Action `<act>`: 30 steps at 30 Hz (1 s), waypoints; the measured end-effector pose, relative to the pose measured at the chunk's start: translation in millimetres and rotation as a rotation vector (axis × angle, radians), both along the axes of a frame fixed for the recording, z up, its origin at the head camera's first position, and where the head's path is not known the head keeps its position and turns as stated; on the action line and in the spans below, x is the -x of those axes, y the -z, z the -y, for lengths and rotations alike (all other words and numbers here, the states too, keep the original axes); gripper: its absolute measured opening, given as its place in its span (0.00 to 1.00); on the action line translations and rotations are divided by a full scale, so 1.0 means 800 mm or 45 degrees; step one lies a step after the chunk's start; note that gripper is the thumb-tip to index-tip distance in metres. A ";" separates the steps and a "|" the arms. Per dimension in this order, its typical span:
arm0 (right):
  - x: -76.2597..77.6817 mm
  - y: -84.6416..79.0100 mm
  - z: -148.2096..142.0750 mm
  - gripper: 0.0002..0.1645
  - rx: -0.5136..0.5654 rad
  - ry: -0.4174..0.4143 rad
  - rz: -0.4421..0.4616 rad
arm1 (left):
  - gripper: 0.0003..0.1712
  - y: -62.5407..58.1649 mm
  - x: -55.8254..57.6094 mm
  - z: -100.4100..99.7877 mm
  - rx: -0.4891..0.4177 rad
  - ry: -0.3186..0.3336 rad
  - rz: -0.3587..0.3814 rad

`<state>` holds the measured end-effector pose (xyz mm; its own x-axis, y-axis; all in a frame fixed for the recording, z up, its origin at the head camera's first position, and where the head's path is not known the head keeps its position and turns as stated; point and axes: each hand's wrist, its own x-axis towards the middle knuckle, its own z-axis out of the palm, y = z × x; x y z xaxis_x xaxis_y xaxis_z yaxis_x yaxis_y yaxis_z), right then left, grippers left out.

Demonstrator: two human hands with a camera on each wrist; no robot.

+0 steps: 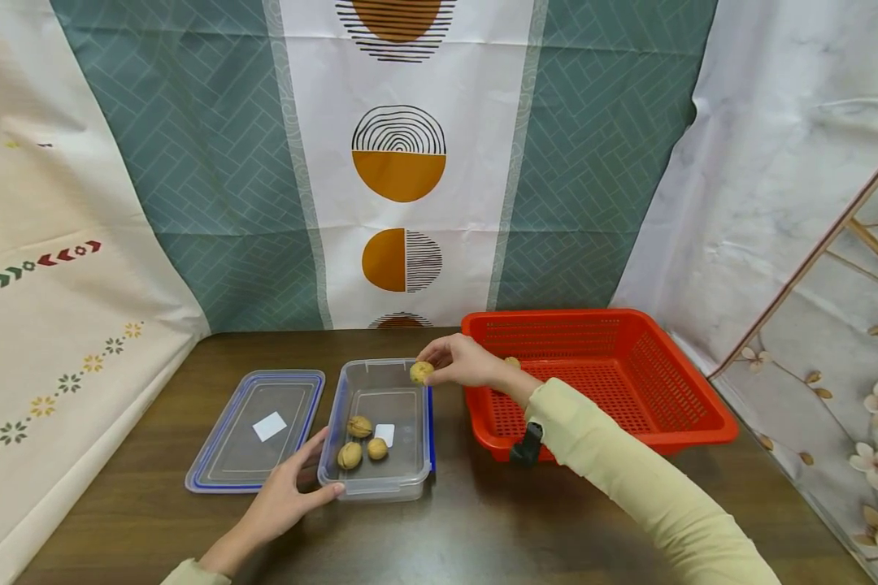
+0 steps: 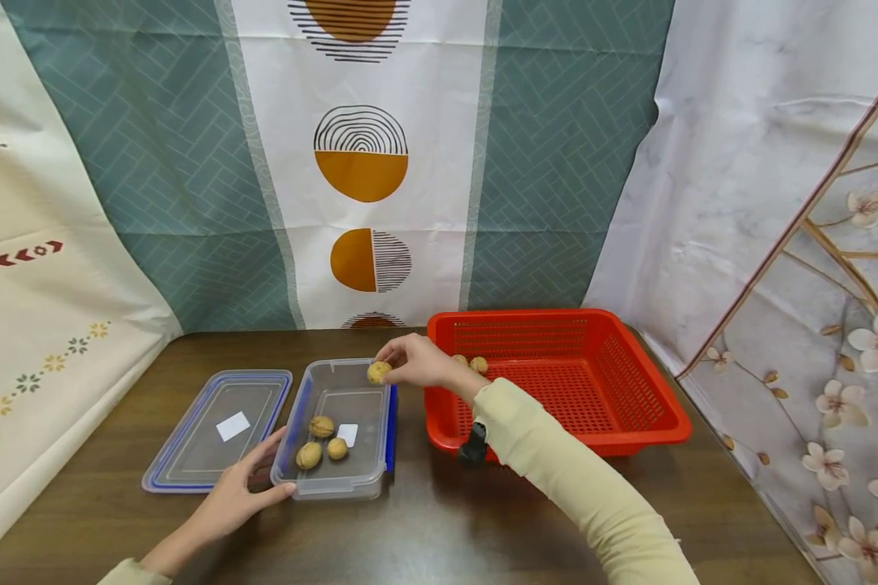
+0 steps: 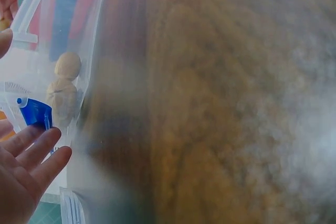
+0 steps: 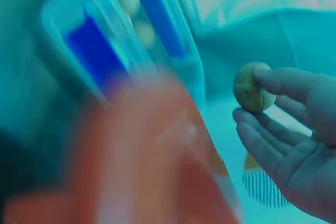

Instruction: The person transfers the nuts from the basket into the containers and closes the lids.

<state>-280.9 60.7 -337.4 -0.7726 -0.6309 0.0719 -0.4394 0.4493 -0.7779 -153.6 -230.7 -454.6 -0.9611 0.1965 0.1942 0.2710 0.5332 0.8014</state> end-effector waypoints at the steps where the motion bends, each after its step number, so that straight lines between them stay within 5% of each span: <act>1: -0.004 0.003 0.007 0.17 -0.003 -0.001 0.004 | 0.47 0.000 0.000 0.000 -0.002 0.002 0.002; 19: -0.042 0.065 0.089 0.16 -0.072 0.142 -0.007 | 0.46 0.003 0.003 0.002 -0.001 0.018 -0.028; 30: -0.044 0.086 0.119 0.12 -0.451 0.297 -0.180 | 0.45 0.007 0.003 0.002 -0.014 0.043 -0.057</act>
